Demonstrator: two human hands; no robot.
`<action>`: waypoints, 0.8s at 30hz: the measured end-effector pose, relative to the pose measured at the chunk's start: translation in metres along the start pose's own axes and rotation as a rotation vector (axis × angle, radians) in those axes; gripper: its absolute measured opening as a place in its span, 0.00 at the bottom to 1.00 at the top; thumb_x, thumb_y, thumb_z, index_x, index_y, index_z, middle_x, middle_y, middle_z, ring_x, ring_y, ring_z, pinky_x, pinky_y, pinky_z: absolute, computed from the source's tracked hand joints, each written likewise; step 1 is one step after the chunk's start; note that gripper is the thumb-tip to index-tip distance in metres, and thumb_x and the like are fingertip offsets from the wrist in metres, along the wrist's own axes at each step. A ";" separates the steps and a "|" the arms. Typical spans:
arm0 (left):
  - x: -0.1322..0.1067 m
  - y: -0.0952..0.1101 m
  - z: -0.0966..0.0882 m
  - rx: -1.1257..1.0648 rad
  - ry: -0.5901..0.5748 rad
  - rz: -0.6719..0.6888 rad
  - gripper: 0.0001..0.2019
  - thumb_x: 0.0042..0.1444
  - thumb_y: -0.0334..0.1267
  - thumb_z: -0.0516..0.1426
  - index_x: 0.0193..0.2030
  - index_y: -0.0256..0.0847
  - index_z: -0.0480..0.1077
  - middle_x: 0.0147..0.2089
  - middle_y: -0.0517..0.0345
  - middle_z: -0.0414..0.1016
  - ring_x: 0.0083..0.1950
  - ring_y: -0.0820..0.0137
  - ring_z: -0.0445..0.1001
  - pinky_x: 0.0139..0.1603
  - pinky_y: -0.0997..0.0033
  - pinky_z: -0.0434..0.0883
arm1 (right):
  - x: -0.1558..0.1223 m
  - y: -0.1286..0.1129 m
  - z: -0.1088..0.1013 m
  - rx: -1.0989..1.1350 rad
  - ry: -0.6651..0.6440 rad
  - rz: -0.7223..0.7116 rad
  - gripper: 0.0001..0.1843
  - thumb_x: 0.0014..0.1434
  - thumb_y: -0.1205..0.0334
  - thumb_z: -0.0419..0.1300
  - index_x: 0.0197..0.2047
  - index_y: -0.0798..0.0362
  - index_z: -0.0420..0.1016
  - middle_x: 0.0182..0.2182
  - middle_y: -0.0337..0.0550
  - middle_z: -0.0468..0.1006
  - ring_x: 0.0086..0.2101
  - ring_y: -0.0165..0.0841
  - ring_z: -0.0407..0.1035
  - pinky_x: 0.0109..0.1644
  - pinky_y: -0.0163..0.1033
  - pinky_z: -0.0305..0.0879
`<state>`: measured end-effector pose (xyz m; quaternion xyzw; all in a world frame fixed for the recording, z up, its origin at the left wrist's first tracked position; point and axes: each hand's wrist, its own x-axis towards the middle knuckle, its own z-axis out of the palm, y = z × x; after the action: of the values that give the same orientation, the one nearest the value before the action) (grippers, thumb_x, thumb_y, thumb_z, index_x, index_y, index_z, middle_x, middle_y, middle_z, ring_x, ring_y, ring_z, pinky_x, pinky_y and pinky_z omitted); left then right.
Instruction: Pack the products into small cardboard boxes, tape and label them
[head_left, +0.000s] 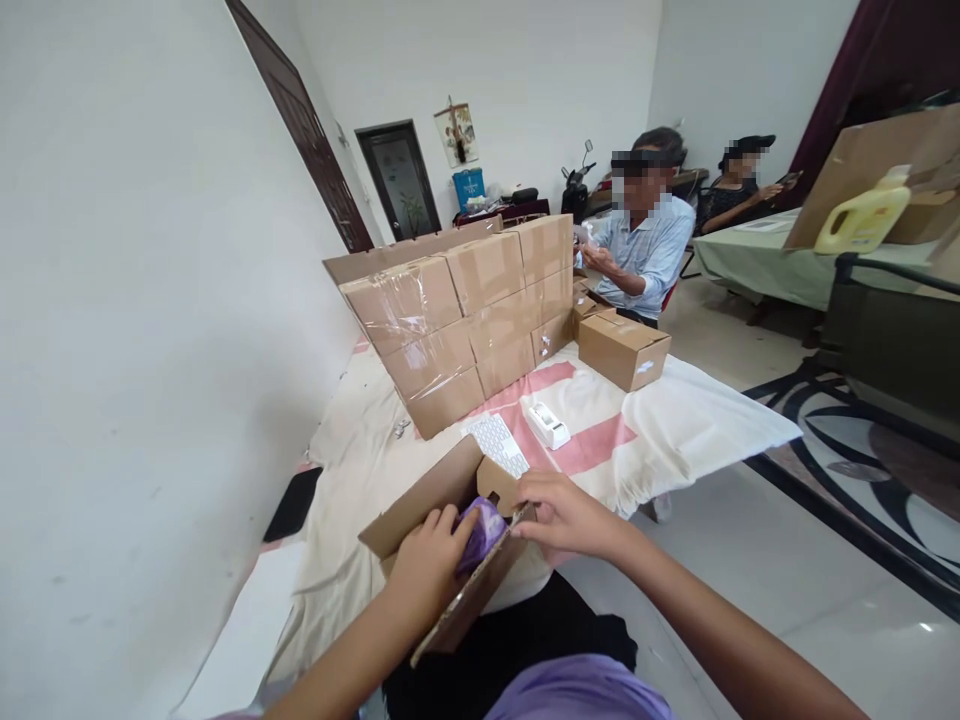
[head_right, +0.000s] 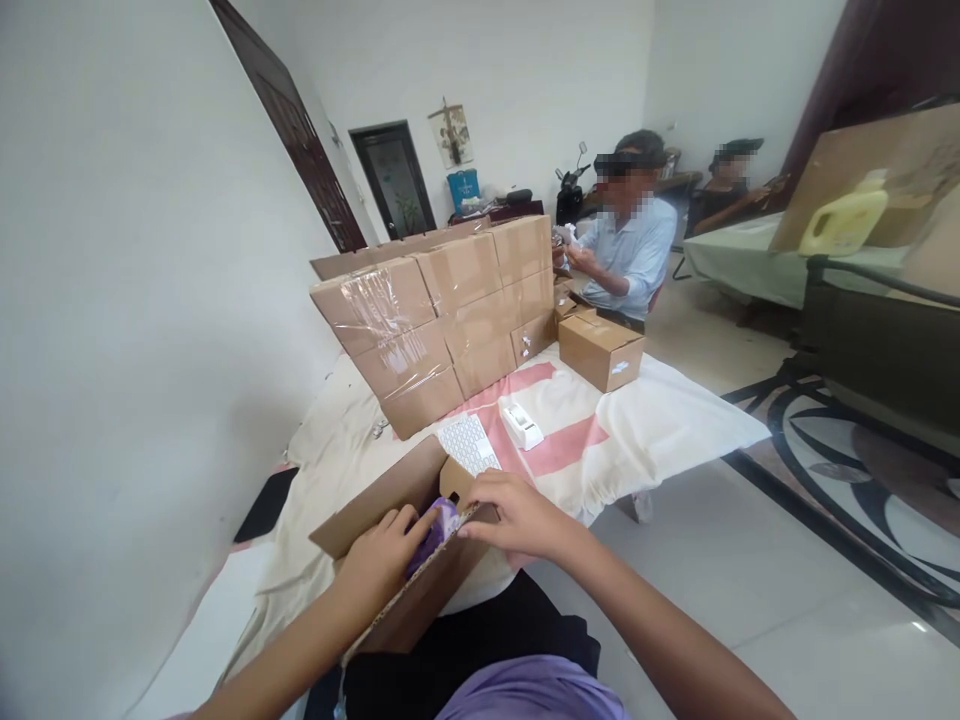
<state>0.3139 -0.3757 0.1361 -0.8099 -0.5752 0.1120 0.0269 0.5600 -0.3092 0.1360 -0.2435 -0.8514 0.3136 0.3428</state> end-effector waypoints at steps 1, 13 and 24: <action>0.003 0.002 0.003 0.062 0.049 0.006 0.29 0.66 0.30 0.52 0.73 0.46 0.61 0.58 0.41 0.74 0.58 0.50 0.75 0.52 0.51 0.77 | -0.002 0.000 0.005 -0.048 0.005 0.010 0.14 0.65 0.49 0.66 0.42 0.52 0.79 0.36 0.44 0.79 0.39 0.37 0.72 0.45 0.40 0.65; -0.006 -0.035 -0.001 -0.052 0.041 0.335 0.23 0.64 0.32 0.56 0.62 0.59 0.71 0.56 0.54 0.76 0.46 0.62 0.81 0.46 0.64 0.78 | -0.019 -0.012 0.046 -0.323 0.092 -0.229 0.18 0.72 0.52 0.56 0.32 0.52 0.72 0.27 0.39 0.74 0.30 0.32 0.65 0.35 0.40 0.56; 0.002 -0.114 0.014 -0.400 0.738 0.161 0.15 0.72 0.39 0.48 0.54 0.44 0.75 0.43 0.55 0.83 0.43 0.68 0.82 0.43 0.71 0.78 | 0.016 0.007 0.068 0.175 0.373 0.238 0.13 0.64 0.58 0.63 0.51 0.48 0.73 0.38 0.42 0.77 0.38 0.35 0.70 0.42 0.40 0.67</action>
<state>0.2062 -0.3372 0.1418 -0.8273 -0.4722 -0.2973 0.0646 0.5009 -0.3192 0.0987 -0.3655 -0.7081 0.3738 0.4746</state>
